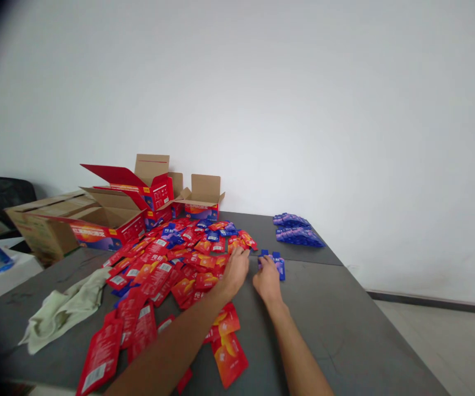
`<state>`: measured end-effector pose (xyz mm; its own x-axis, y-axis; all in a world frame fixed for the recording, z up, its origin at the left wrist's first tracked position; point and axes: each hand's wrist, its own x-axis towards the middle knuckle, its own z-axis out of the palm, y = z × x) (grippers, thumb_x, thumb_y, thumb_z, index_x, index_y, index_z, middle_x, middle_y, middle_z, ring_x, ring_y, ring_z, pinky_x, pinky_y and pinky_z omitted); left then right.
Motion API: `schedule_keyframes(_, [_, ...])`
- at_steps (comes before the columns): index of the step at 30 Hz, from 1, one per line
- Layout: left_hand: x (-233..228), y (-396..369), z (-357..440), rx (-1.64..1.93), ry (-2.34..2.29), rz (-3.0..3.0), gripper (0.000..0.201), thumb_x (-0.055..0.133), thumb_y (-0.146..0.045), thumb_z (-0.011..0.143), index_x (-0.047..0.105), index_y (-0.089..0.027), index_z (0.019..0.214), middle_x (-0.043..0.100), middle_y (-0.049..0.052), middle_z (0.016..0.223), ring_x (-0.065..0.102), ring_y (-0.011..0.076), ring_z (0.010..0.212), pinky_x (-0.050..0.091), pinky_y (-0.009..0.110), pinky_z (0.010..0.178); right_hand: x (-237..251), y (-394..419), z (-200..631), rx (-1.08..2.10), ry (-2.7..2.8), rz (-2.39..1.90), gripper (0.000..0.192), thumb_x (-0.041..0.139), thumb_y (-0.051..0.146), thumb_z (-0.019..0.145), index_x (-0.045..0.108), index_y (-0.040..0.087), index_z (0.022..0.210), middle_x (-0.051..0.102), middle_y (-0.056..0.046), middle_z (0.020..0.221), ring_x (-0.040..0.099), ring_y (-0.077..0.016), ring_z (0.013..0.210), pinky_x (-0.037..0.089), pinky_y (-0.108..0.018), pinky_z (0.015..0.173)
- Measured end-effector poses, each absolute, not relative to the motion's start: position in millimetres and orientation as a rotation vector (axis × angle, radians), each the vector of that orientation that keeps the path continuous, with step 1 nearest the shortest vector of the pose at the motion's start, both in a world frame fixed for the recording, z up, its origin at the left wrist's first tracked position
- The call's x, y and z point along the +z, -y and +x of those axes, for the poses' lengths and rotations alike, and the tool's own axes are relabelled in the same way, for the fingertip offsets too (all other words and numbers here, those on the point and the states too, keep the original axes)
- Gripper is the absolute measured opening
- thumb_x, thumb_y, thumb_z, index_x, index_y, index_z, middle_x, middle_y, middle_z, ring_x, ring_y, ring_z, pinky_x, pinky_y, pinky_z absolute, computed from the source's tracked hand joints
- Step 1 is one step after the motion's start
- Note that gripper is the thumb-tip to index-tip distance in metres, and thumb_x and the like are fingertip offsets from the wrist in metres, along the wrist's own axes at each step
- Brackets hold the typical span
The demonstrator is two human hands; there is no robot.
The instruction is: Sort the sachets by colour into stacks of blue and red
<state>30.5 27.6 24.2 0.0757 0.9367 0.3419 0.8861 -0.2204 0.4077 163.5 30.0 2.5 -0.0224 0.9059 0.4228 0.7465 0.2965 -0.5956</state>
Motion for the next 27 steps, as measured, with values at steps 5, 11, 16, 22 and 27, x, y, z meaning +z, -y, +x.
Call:
schedule_keyframes(5, [0.2, -29.3, 76.1, 0.642, -1.867, 2.283, 0.046, 0.030, -0.006, 0.093, 0.062, -0.015, 0.125, 0.058, 0.014, 0.133, 0.045, 0.0232, 0.129, 0.034, 0.036, 0.113, -22.5, -26.6, 203.3, 0.025, 1.941, -1.792, 0.056, 0.049, 0.009, 0.081, 0.059, 0.020, 0.135, 0.045, -0.012, 0.150, 0.039, -0.0261, 0.141, 0.034, -0.041, 0.114])
schedule_keyframes(11, [-14.5, -26.4, 87.4, 0.581, -1.876, 2.224, 0.032, 0.050, -0.025, 0.089, 0.069, -0.020, 0.115, 0.057, 0.012, 0.135, 0.043, 0.0293, 0.129, 0.035, 0.044, 0.111, -41.9, -25.8, 215.1, 0.121, 2.028, -1.885, 0.060, 0.044, 0.013, 0.088, 0.044, 0.022, 0.147, 0.041, -0.012, 0.154, 0.037, -0.0263, 0.142, 0.036, -0.049, 0.110])
schedule_keyframes(16, [-9.2, -28.5, 83.5, 0.535, -1.831, 2.191, 0.034, 0.048, -0.028, 0.092, 0.067, -0.025, 0.120, 0.056, 0.009, 0.136, 0.046, 0.0272, 0.127, 0.039, 0.043, 0.108, -44.8, -31.7, 222.5, 0.104, 2.052, -1.836, 0.054, 0.044, 0.010, 0.087, 0.054, 0.019, 0.139, 0.049, -0.012, 0.148, 0.044, -0.0235, 0.138, 0.035, -0.039, 0.112])
schedule_keyframes(22, [-13.6, -35.9, 90.0, 0.558, -1.784, 2.199, 0.036, 0.045, -0.023, 0.093, 0.067, -0.024, 0.121, 0.056, 0.009, 0.138, 0.045, 0.0254, 0.129, 0.038, 0.042, 0.111, -46.6, -38.7, 231.1, 0.056, 2.078, -1.828, 0.048, 0.045, 0.010, 0.087, 0.059, 0.016, 0.132, 0.053, -0.014, 0.144, 0.048, -0.0235, 0.134, 0.037, -0.037, 0.109])
schedule_keyframes(27, [-19.2, -36.3, 92.6, 0.569, -1.795, 2.242, 0.036, 0.045, -0.027, 0.093, 0.066, -0.022, 0.122, 0.055, 0.010, 0.139, 0.045, 0.0273, 0.130, 0.037, 0.043, 0.111, -45.4, -38.2, 227.0, 0.011, 2.020, -1.896, 0.047, 0.045, 0.014, 0.088, 0.057, 0.015, 0.133, 0.052, -0.015, 0.145, 0.044, -0.0274, 0.137, 0.036, -0.044, 0.109])
